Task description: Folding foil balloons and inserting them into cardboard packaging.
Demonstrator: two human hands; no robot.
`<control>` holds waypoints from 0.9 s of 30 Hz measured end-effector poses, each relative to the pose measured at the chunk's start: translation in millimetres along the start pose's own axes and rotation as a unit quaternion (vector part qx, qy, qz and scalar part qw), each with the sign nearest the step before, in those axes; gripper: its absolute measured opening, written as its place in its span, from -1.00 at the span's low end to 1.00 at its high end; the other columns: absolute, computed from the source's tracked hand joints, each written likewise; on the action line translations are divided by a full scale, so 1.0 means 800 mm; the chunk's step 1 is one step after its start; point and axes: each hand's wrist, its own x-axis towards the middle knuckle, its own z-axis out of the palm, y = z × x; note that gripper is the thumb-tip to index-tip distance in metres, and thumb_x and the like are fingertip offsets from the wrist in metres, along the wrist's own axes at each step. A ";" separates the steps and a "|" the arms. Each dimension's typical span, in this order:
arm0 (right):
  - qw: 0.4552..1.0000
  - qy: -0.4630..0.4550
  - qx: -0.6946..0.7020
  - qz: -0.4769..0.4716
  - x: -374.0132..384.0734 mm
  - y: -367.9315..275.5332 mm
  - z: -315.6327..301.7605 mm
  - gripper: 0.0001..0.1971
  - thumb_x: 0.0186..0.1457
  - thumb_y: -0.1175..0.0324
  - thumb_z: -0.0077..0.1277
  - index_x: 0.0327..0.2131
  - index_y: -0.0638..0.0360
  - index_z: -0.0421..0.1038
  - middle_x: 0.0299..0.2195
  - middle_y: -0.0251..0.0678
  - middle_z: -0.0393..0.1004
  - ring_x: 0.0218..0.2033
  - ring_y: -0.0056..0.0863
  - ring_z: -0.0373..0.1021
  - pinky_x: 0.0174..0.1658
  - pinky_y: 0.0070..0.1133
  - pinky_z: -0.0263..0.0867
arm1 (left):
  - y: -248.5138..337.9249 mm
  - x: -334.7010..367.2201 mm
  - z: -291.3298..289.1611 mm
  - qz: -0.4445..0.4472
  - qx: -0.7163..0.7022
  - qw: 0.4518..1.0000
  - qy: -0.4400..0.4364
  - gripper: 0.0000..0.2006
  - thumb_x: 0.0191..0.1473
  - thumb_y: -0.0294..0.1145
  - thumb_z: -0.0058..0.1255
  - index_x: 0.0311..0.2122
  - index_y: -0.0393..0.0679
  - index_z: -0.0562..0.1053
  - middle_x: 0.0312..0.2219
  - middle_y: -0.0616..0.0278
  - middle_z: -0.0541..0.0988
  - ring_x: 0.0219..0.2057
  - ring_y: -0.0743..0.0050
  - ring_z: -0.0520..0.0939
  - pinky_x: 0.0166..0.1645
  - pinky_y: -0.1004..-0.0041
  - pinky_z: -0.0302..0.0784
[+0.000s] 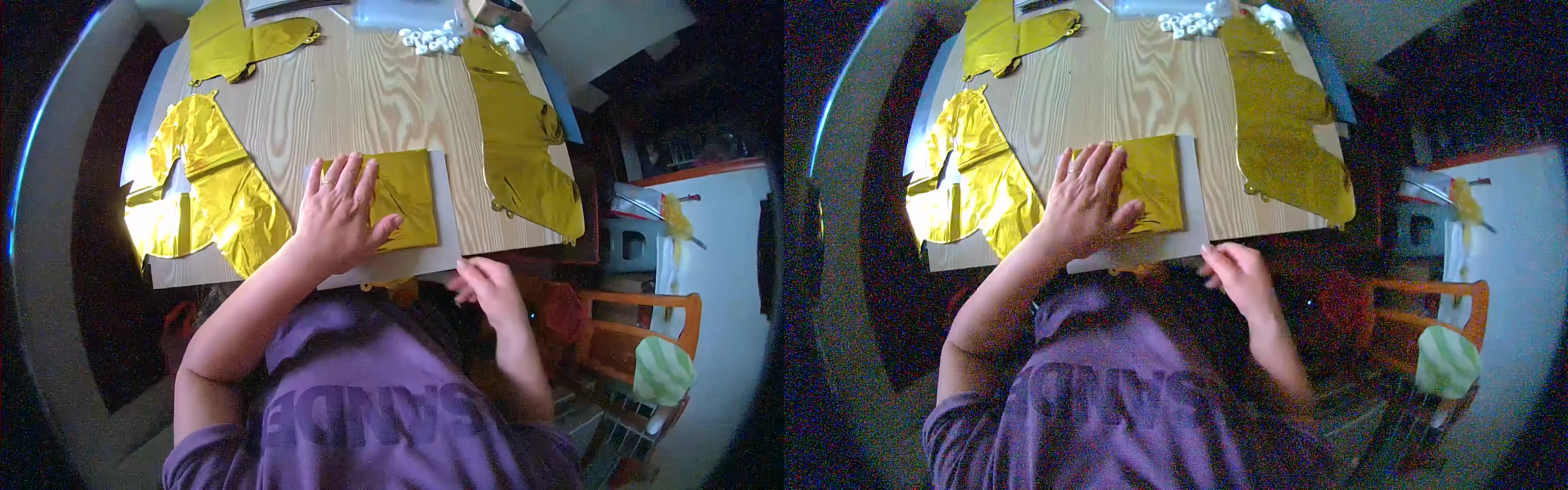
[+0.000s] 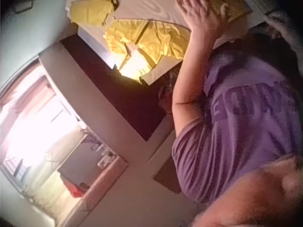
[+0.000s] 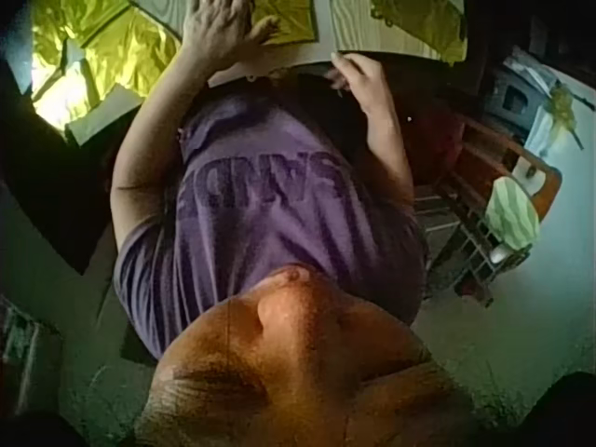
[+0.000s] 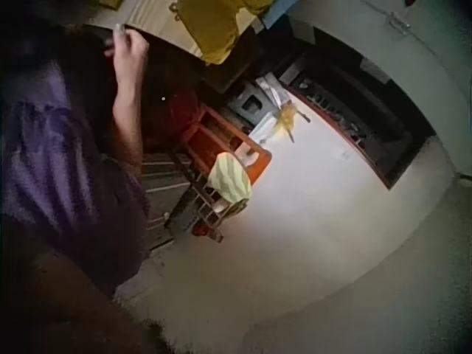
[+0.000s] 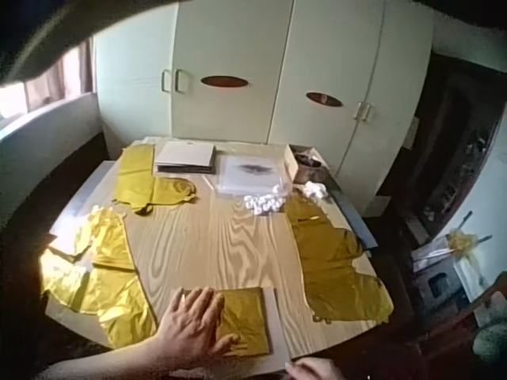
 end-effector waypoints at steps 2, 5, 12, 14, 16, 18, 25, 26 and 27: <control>0.983 -0.030 0.175 0.047 0.004 0.005 0.018 -0.72 0.21 0.17 0.07 -0.33 0.23 0.54 -0.53 -0.29 0.57 -0.64 -0.62 0.41 -0.56 -0.65 0.33 | 0.004 0.003 -0.003 0.005 -0.002 1.000 0.003 -0.20 0.16 0.25 -0.19 0.24 -0.31 0.22 0.19 -0.17 0.28 0.27 -0.08 0.23 0.35 -0.14 -0.06; 0.985 0.004 0.175 -0.008 0.000 -0.003 0.037 -0.74 0.22 0.22 0.05 -0.33 0.26 0.52 -0.55 -0.23 0.57 -0.65 -0.64 0.43 -0.57 -0.74 0.30 | 0.004 0.003 -0.004 0.007 0.004 1.000 0.006 -0.21 0.16 0.24 -0.18 0.24 -0.30 0.22 0.19 -0.16 0.28 0.27 -0.07 0.23 0.34 -0.17 -0.05; 0.990 0.050 0.129 -0.034 -0.001 -0.001 0.009 -0.83 0.17 0.31 0.07 -0.38 0.21 0.52 -0.51 -0.30 0.56 -0.68 -0.65 0.39 -0.58 -0.72 0.29 | 0.005 -0.005 0.010 -0.006 0.027 0.999 0.015 -0.18 0.17 0.29 -0.24 0.28 -0.27 0.18 0.25 -0.18 0.22 0.31 -0.14 0.17 0.35 -0.15 -0.10; 0.985 0.042 0.167 -0.030 0.000 -0.002 0.008 -0.84 0.16 0.31 0.08 -0.39 0.20 0.50 -0.50 -0.34 0.54 -0.66 -0.66 0.40 -0.57 -0.71 0.29 | 0.006 -0.006 0.014 -0.005 0.022 1.000 0.019 -0.18 0.17 0.28 -0.24 0.29 -0.26 0.19 0.26 -0.18 0.19 0.32 -0.13 0.13 0.37 -0.11 -0.13; 0.975 0.036 0.217 -0.019 0.004 -0.009 0.008 -0.83 0.16 0.31 0.09 -0.41 0.19 0.46 -0.54 -0.38 0.51 -0.65 -0.65 0.41 -0.58 -0.69 0.28 | 0.005 -0.008 0.016 -0.005 0.021 1.000 0.019 -0.18 0.16 0.28 -0.24 0.29 -0.25 0.18 0.27 -0.18 0.18 0.34 -0.12 0.11 0.38 -0.10 -0.15; 0.991 0.050 0.115 -0.053 0.000 -0.006 -0.004 -0.86 0.16 0.34 0.09 -0.37 0.21 0.46 -0.51 -0.37 0.52 -0.62 -0.65 0.42 -0.57 -0.70 0.29 | 0.004 -0.008 0.017 -0.006 0.018 1.000 0.014 -0.17 0.17 0.29 -0.24 0.30 -0.24 0.17 0.28 -0.18 0.16 0.35 -0.12 0.09 0.38 -0.10 -0.16; 0.965 0.195 -0.107 -0.136 -0.069 -0.071 -0.163 -0.87 0.22 0.46 -0.04 -0.17 0.22 0.37 -0.41 -0.34 0.55 -0.55 -0.65 0.44 -0.46 -0.68 0.37 | -0.002 -0.015 0.027 -0.012 0.001 1.000 0.028 -0.15 0.17 0.30 -0.26 0.33 -0.22 0.12 0.31 -0.17 0.11 0.37 -0.12 0.04 0.38 -0.12 -0.19; 0.954 0.217 -0.120 -0.166 -0.071 -0.081 -0.175 -0.85 0.22 0.42 -0.04 -0.15 0.21 0.37 -0.43 -0.36 0.55 -0.54 -0.65 0.44 -0.41 -0.68 0.34 | 0.000 -0.015 0.026 -0.012 0.003 1.000 0.024 -0.15 0.17 0.30 -0.26 0.33 -0.21 0.11 0.31 -0.17 0.10 0.37 -0.12 0.03 0.38 -0.12 -0.19; 0.947 0.214 -0.125 -0.204 -0.060 -0.087 -0.190 -0.83 0.24 0.39 -0.05 -0.14 0.21 0.36 -0.38 -0.35 0.56 -0.52 -0.63 0.44 -0.38 -0.66 0.35 | 0.000 -0.016 0.025 -0.016 0.006 1.000 0.021 -0.15 0.17 0.30 -0.26 0.34 -0.21 0.10 0.32 -0.16 0.09 0.37 -0.13 0.03 0.38 -0.12 -0.20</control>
